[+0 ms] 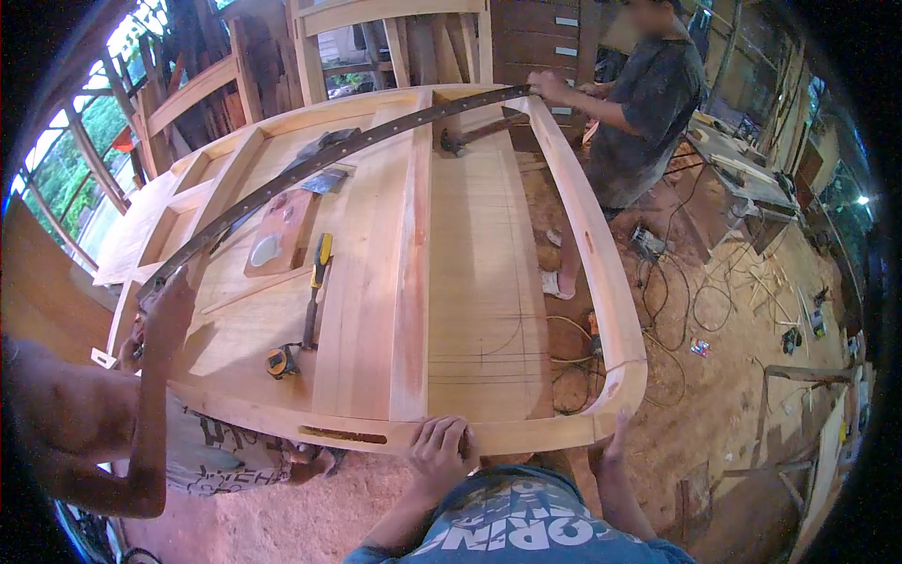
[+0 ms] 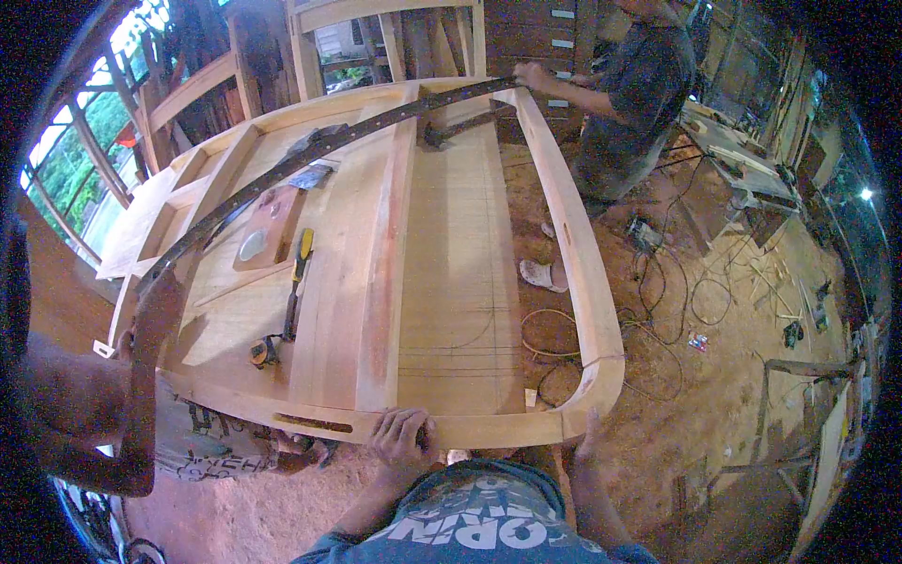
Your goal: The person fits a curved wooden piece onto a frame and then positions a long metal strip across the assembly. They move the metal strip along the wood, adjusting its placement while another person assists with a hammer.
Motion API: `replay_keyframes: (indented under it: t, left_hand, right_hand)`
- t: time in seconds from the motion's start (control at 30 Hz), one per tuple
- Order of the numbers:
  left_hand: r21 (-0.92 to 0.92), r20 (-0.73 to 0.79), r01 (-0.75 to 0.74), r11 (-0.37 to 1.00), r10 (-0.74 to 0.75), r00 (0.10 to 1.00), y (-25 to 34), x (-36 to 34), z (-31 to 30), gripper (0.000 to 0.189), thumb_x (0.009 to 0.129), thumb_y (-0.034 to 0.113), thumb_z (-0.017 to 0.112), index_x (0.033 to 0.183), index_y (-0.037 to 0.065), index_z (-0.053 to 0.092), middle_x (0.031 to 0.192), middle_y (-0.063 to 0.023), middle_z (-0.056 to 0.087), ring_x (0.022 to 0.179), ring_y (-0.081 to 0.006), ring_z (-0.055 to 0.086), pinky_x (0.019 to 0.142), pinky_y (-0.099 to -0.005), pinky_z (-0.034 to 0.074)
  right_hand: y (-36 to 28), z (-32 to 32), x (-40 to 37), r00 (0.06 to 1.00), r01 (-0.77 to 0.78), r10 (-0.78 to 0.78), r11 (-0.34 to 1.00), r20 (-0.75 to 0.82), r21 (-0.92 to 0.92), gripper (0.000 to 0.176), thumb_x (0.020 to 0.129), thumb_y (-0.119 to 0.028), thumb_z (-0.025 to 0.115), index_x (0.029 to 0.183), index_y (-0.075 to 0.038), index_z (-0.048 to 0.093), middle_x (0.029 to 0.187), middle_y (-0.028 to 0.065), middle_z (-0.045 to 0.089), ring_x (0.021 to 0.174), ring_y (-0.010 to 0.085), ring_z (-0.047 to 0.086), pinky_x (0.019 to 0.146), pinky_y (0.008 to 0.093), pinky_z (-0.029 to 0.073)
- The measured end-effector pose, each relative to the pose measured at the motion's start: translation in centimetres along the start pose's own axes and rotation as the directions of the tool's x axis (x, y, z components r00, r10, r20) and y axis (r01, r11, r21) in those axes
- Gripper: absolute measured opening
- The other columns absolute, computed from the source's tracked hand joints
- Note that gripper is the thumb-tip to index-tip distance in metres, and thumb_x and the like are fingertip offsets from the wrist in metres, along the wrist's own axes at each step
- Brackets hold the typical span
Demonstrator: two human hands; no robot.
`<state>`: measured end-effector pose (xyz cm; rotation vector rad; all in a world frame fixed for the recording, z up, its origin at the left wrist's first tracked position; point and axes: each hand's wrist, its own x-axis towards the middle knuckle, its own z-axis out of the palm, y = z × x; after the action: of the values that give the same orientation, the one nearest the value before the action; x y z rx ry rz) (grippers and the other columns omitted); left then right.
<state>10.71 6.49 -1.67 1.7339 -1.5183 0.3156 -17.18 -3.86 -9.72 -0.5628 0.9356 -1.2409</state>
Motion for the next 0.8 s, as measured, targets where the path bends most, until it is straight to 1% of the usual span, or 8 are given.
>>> replay_keyframes:
  t: [0.07, 0.13, 0.23, 0.3, 0.37, 0.47, 0.67, 0.8]
  left_hand:
    - [-0.007, -0.007, 0.001, 1.0, -0.001, 1.0, -0.1, -0.1, 0.2, 0.02, 0.075, 0.011, 0.069, 0.093, 0.007, 0.063, 0.09, -0.008, 0.067, 0.082, -0.0262, 0.066, 0.079, -0.0397, 0.053]
    - [-0.007, -0.011, -0.001, 1.0, 0.001, 1.0, -0.1, -0.1, 0.2, 0.019, 0.075, 0.011, 0.069, 0.093, 0.007, 0.063, 0.09, -0.008, 0.067, 0.082, -0.0261, 0.067, 0.079, -0.0394, 0.053]
    - [-0.013, -0.026, -0.005, 1.0, 0.005, 1.0, -0.1, -0.1, 0.3, 0.018, 0.076, 0.011, 0.069, 0.092, 0.006, 0.064, 0.089, -0.0081, 0.068, 0.082, -0.026, 0.067, 0.079, -0.0392, 0.053]
    - [-0.013, -0.029, -0.006, 1.0, 0.006, 1.0, -0.1, 0.0, 0.3, 0.016, 0.076, 0.01, 0.069, 0.091, 0.006, 0.064, 0.088, -0.0082, 0.068, 0.081, -0.0259, 0.067, 0.079, -0.0391, 0.053]
    - [-0.004, -0.024, -0.004, 1.0, 0.004, 1.0, 0.0, 0.0, 0.3, 0.015, 0.076, 0.01, 0.068, 0.09, 0.006, 0.063, 0.087, -0.0083, 0.068, 0.081, -0.0259, 0.067, 0.078, -0.039, 0.053]
    - [-0.022, -0.037, -0.014, 1.0, 0.013, 0.999, -0.1, 0.1, 0.4, 0.014, 0.077, 0.01, 0.068, 0.089, 0.006, 0.063, 0.086, -0.0082, 0.068, 0.08, -0.0256, 0.067, 0.078, -0.0389, 0.053]
    - [-0.006, -0.036, -0.017, 1.0, 0.017, 0.999, 0.0, 0.1, 0.3, 0.013, 0.077, 0.01, 0.068, 0.089, 0.006, 0.063, 0.086, -0.0079, 0.068, 0.08, -0.0252, 0.067, 0.079, -0.0392, 0.053]
    - [-0.012, -0.006, 0.001, 1.0, -0.001, 1.0, 0.2, 0.3, -0.1, 0.013, 0.077, 0.01, 0.068, 0.089, 0.006, 0.063, 0.087, -0.008, 0.068, 0.08, -0.0254, 0.067, 0.08, -0.0392, 0.053]
  right_hand:
    - [0.8, -2.1, 0.7, 0.998, -0.05, 0.051, 0.999, -0.038, 0.017, 0.064, 0.096, -0.053, 0.046, 0.142, -0.009, 0.036, 0.132, 0.0115, 0.051, 0.121, 0.0259, 0.05, 0.104, 0.0424, 0.039]
    - [2.8, -5.8, 1.9, 0.999, -0.013, 0.012, 1.0, -0.038, -0.015, 0.064, 0.096, -0.053, 0.046, 0.142, -0.009, 0.036, 0.131, 0.0116, 0.051, 0.121, 0.0257, 0.05, 0.104, 0.0423, 0.039]
    - [3.8, -7.5, 2.8, 0.999, 0.012, -0.016, 0.997, -0.05, -0.076, 0.064, 0.096, -0.053, 0.045, 0.141, -0.008, 0.037, 0.13, 0.0113, 0.051, 0.121, 0.0254, 0.05, 0.105, 0.0417, 0.038]
    - [4.0, -8.0, 2.8, 0.999, 0.001, -0.004, 0.998, -0.042, -0.065, 0.065, 0.096, -0.053, 0.045, 0.141, -0.008, 0.037, 0.131, 0.0111, 0.05, 0.121, 0.0251, 0.05, 0.105, 0.0412, 0.037]
    - [2.4, -5.0, 1.5, 1.0, -0.028, 0.028, 1.0, -0.011, 0.003, 0.065, 0.096, -0.053, 0.045, 0.142, -0.008, 0.036, 0.133, 0.0111, 0.049, 0.123, 0.0247, 0.049, 0.107, 0.0406, 0.036]
    - [-0.5, -0.3, -0.4, 0.997, -0.076, 0.076, 0.997, -0.003, -0.005, 0.066, 0.096, -0.053, 0.045, 0.144, -0.009, 0.034, 0.138, 0.0104, 0.046, 0.127, 0.0241, 0.045, 0.109, 0.0406, 0.034]
    - [-0.4, -0.5, -0.2, 0.996, -0.088, 0.088, 0.996, 0.016, 0.004, 0.068, 0.095, -0.052, 0.047, 0.147, -0.01, 0.031, 0.144, 0.0087, 0.042, 0.131, 0.0249, 0.042, 0.11, 0.0419, 0.032]
    - [0.7, -1.8, 0.4, 0.997, -0.069, 0.07, 0.998, -0.042, 0.01, 0.071, 0.094, -0.053, 0.048, 0.148, -0.01, 0.029, 0.145, 0.0087, 0.04, 0.131, 0.0261, 0.042, 0.11, 0.0428, 0.032]
